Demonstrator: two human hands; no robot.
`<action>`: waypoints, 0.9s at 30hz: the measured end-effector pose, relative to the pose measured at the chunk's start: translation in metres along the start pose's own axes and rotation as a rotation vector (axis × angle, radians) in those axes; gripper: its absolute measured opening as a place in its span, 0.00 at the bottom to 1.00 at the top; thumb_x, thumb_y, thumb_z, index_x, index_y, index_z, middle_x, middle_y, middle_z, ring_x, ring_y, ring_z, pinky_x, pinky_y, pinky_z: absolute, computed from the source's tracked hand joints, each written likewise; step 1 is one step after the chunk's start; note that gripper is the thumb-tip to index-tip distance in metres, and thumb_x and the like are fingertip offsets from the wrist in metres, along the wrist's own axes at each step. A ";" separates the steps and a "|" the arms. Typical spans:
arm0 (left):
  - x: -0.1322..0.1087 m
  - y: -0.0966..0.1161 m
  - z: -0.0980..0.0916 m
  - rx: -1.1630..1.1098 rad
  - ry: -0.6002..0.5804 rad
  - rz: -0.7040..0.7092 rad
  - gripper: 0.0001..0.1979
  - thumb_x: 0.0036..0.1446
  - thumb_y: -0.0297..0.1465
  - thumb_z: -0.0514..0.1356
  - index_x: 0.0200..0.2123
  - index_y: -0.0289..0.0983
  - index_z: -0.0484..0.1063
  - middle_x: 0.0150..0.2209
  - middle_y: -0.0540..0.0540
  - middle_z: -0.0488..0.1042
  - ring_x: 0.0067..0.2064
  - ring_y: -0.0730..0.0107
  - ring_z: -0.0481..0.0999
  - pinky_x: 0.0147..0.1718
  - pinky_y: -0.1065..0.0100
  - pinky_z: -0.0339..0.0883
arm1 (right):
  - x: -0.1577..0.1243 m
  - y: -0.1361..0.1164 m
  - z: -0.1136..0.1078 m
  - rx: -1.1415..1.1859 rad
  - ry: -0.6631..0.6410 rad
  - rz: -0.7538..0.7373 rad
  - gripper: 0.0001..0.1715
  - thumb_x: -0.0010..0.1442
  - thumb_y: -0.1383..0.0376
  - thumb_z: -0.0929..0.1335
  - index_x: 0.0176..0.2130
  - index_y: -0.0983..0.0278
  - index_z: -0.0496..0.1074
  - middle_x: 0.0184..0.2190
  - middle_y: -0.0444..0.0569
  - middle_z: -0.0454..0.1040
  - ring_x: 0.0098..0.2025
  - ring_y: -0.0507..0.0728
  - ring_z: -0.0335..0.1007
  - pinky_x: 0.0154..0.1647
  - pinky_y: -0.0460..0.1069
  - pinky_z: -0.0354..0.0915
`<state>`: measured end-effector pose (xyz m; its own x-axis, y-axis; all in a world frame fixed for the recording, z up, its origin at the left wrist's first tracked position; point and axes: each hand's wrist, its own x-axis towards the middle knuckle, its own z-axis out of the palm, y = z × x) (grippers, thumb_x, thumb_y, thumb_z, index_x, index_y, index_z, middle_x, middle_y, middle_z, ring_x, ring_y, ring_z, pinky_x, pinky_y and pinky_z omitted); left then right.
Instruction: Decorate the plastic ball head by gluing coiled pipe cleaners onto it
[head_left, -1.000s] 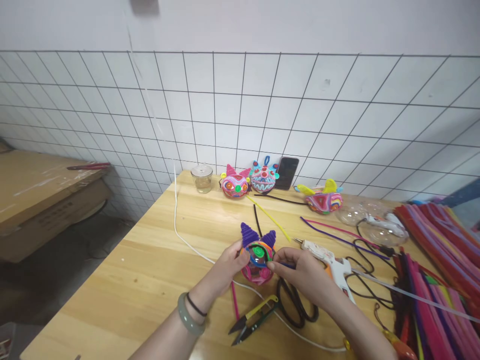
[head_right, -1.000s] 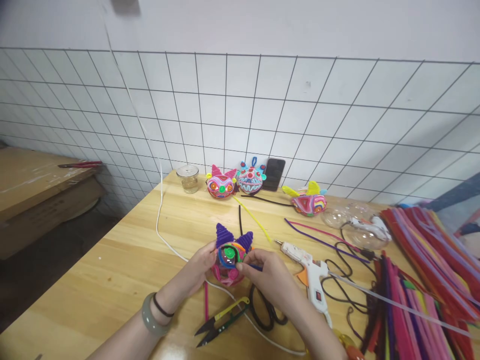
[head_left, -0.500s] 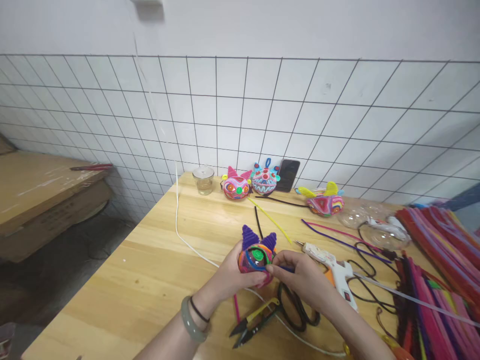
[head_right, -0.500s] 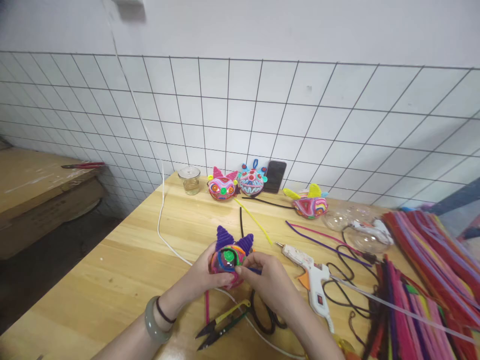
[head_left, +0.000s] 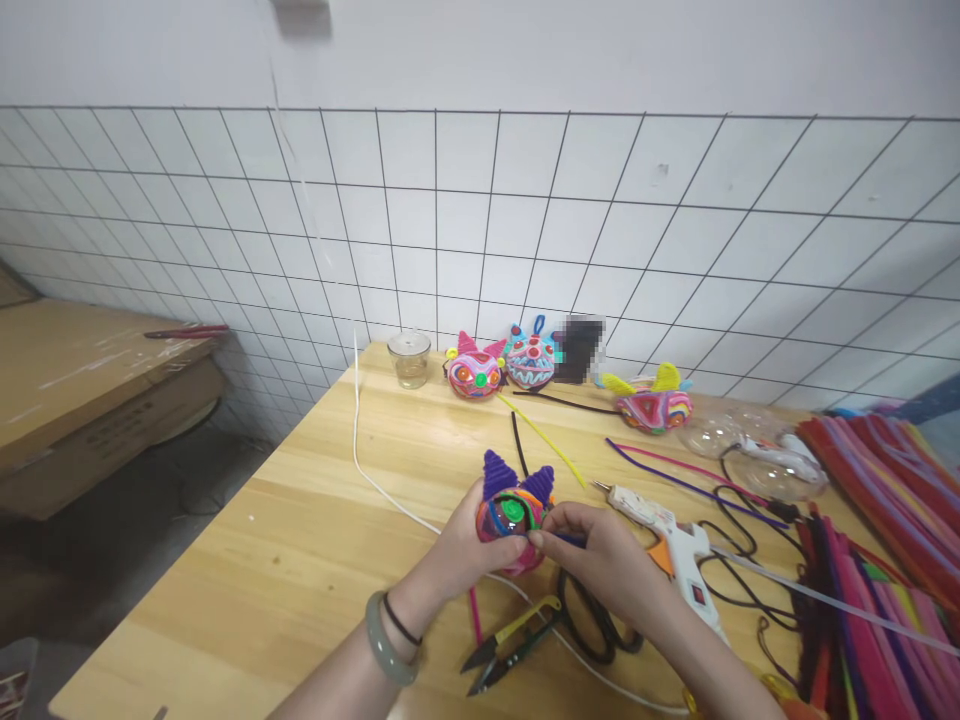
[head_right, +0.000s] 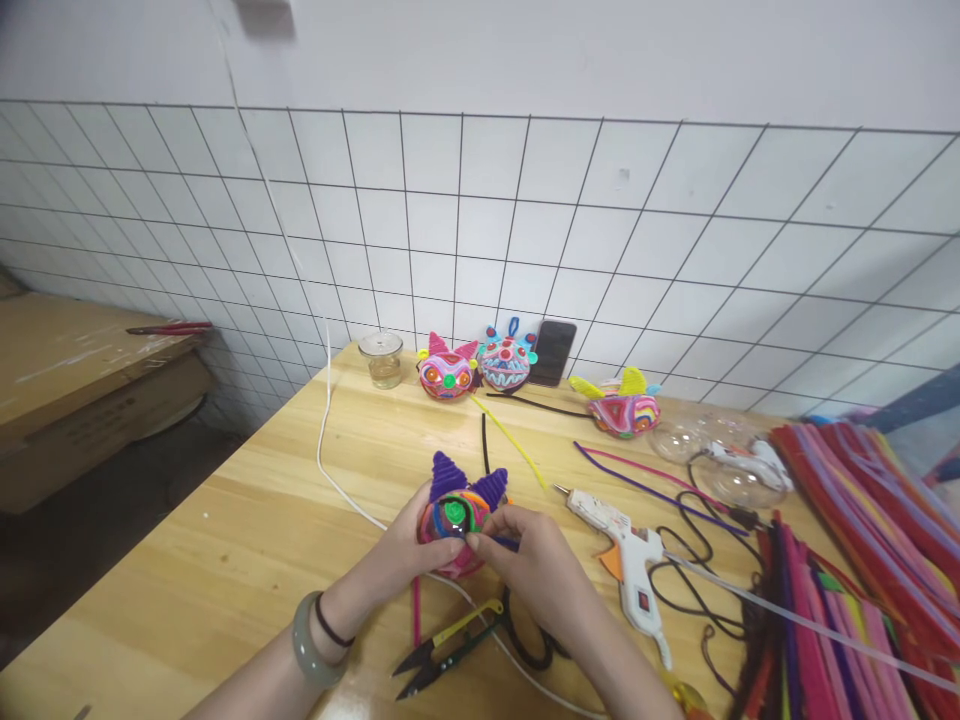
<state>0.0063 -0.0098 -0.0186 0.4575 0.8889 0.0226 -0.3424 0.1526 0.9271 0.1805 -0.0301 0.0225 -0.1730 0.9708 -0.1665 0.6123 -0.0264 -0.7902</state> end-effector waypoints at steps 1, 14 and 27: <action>0.000 0.000 -0.001 0.008 0.002 0.003 0.29 0.45 0.32 0.70 0.50 0.35 0.65 0.45 0.42 0.76 0.46 0.61 0.74 0.45 0.63 0.65 | 0.000 0.000 0.000 0.001 -0.001 0.000 0.14 0.55 0.56 0.66 0.27 0.63 0.72 0.25 0.47 0.76 0.29 0.56 0.69 0.30 0.48 0.63; 0.000 0.001 0.000 0.002 0.024 -0.030 0.29 0.42 0.30 0.70 0.49 0.34 0.65 0.43 0.43 0.75 0.43 0.63 0.74 0.43 0.64 0.65 | -0.004 0.003 -0.001 0.070 -0.023 -0.022 0.10 0.55 0.59 0.67 0.28 0.62 0.73 0.25 0.44 0.77 0.29 0.55 0.70 0.30 0.47 0.62; -0.001 0.004 0.001 0.043 0.001 -0.014 0.31 0.43 0.31 0.69 0.51 0.34 0.64 0.46 0.41 0.75 0.47 0.59 0.73 0.47 0.62 0.64 | -0.003 0.003 -0.001 0.036 -0.025 0.013 0.10 0.54 0.59 0.66 0.29 0.62 0.73 0.27 0.46 0.77 0.31 0.56 0.70 0.32 0.48 0.63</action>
<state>0.0054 -0.0103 -0.0146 0.4612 0.8872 0.0095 -0.3005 0.1461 0.9425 0.1837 -0.0327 0.0210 -0.1850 0.9640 -0.1912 0.5866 -0.0478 -0.8085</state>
